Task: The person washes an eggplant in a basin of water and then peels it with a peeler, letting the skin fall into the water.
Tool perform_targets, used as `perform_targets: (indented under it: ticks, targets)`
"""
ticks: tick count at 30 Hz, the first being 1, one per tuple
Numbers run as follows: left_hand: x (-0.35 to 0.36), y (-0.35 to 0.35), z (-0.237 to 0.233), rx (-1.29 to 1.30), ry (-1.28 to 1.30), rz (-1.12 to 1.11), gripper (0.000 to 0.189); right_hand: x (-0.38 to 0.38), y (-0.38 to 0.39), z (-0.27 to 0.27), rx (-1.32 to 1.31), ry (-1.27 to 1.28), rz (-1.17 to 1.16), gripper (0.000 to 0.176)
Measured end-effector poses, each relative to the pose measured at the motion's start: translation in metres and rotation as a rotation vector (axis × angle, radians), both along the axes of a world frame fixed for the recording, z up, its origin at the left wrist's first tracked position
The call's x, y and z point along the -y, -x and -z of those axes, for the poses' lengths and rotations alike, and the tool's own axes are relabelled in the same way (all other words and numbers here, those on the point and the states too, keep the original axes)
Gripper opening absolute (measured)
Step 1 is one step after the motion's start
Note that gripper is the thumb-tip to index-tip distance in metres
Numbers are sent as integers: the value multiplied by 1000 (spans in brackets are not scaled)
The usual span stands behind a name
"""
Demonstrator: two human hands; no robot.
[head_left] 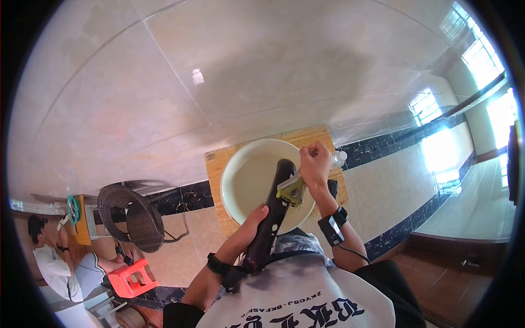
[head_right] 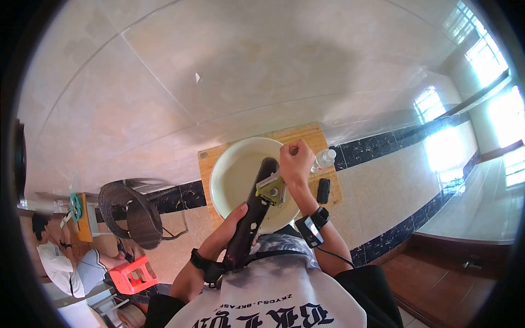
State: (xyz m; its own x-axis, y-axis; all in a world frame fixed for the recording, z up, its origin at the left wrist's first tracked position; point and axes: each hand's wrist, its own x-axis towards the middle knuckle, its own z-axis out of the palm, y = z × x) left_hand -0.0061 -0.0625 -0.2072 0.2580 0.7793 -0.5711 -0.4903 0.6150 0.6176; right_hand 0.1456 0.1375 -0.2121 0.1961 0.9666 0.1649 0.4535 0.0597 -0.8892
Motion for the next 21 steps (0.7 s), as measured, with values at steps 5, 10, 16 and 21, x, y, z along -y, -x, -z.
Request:
perform_targets:
  ticks: [5,10,16,21]
  targets:
    - [-12,-2,-15,-54,15,-37,57,10,-6,-16,-220,235,-47,15]
    - [-23,-4,-12,-39,47,-38,55,44,17,-30,-98,150,-146,18]
    - [-28,-1,-25,-130,22,-84,51,46,21,-43,-45,80,-87,19]
    - [-28,4,-26,-151,-10,-81,49,46,28,-45,-74,34,-81,16]
